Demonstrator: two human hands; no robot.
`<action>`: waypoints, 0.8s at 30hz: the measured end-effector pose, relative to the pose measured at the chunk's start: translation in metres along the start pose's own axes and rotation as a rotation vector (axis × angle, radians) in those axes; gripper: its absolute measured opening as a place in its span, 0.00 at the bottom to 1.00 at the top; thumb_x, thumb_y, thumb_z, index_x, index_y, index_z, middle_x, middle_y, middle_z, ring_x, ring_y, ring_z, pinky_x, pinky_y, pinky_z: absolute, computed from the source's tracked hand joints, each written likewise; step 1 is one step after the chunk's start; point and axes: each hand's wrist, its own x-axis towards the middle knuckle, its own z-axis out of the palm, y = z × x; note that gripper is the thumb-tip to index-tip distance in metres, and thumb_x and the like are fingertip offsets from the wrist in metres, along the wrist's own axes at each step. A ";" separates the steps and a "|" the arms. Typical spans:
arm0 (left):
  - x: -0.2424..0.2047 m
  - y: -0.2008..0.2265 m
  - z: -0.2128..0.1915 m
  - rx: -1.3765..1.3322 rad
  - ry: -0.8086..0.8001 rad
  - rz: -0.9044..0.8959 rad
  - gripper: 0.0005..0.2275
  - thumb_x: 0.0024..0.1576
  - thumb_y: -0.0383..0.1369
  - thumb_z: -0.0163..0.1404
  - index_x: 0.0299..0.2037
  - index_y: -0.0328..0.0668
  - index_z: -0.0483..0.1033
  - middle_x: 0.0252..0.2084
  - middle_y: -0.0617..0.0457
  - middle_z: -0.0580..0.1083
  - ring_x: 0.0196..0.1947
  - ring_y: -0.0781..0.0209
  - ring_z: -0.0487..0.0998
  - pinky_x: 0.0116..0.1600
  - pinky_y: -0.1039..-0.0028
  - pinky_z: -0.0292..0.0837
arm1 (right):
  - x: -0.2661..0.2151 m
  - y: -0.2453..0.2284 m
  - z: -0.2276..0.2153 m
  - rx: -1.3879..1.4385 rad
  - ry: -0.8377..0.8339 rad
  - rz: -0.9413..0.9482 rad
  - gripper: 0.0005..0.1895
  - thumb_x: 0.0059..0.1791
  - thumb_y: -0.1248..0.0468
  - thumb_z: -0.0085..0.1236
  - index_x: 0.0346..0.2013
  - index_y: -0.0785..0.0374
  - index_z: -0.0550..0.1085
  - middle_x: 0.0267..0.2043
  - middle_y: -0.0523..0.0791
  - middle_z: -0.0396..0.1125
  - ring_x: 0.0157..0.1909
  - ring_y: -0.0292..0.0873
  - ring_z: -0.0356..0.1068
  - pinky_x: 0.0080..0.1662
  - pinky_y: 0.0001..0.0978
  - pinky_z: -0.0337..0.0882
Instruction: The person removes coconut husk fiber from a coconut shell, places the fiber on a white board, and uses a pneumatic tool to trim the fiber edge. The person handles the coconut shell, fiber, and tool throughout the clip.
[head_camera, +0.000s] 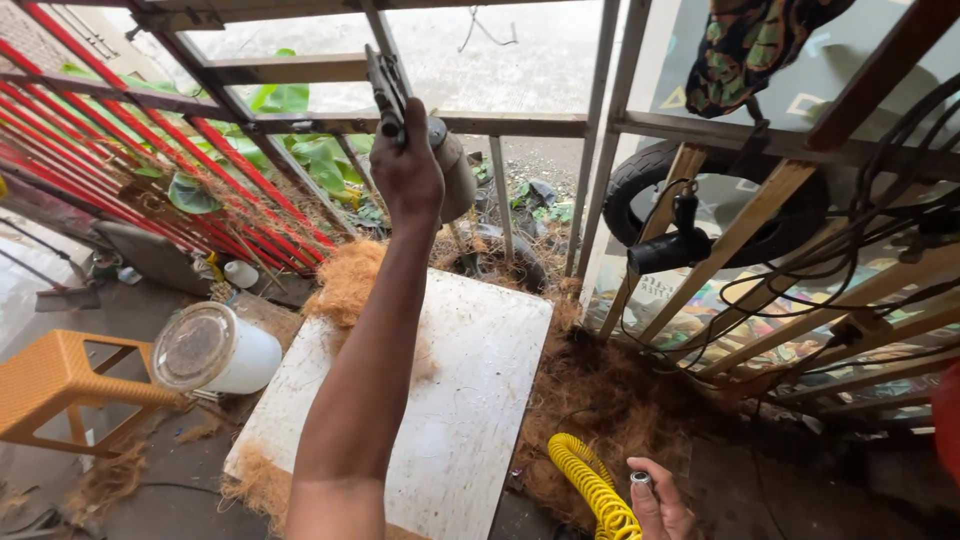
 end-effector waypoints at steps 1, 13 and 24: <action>-0.007 0.001 -0.010 0.002 0.004 0.002 0.21 0.53 0.56 0.44 0.29 0.45 0.74 0.28 0.53 0.78 0.30 0.60 0.77 0.34 0.66 0.69 | -0.002 -0.010 0.004 0.001 -0.005 -0.001 0.15 0.49 0.55 0.52 0.43 0.58 0.79 0.17 0.40 0.50 0.21 0.34 0.48 0.28 0.22 0.48; -0.110 0.023 -0.108 -0.636 -0.397 -0.299 0.14 0.59 0.42 0.49 0.23 0.50 0.67 0.17 0.61 0.63 0.14 0.70 0.64 0.21 0.79 0.60 | -0.028 -0.139 0.093 -0.291 -0.329 -0.172 0.17 0.46 0.52 0.45 0.41 0.53 0.77 0.19 0.41 0.62 0.19 0.37 0.57 0.29 0.34 0.59; -0.168 0.070 -0.161 -0.821 -0.618 -0.315 0.15 0.58 0.43 0.49 0.23 0.51 0.60 0.16 0.63 0.58 0.14 0.73 0.60 0.19 0.82 0.53 | -0.097 -0.165 0.144 -0.029 -0.331 -0.374 0.20 0.52 0.48 0.41 0.39 0.61 0.68 0.16 0.38 0.56 0.16 0.32 0.52 0.22 0.27 0.53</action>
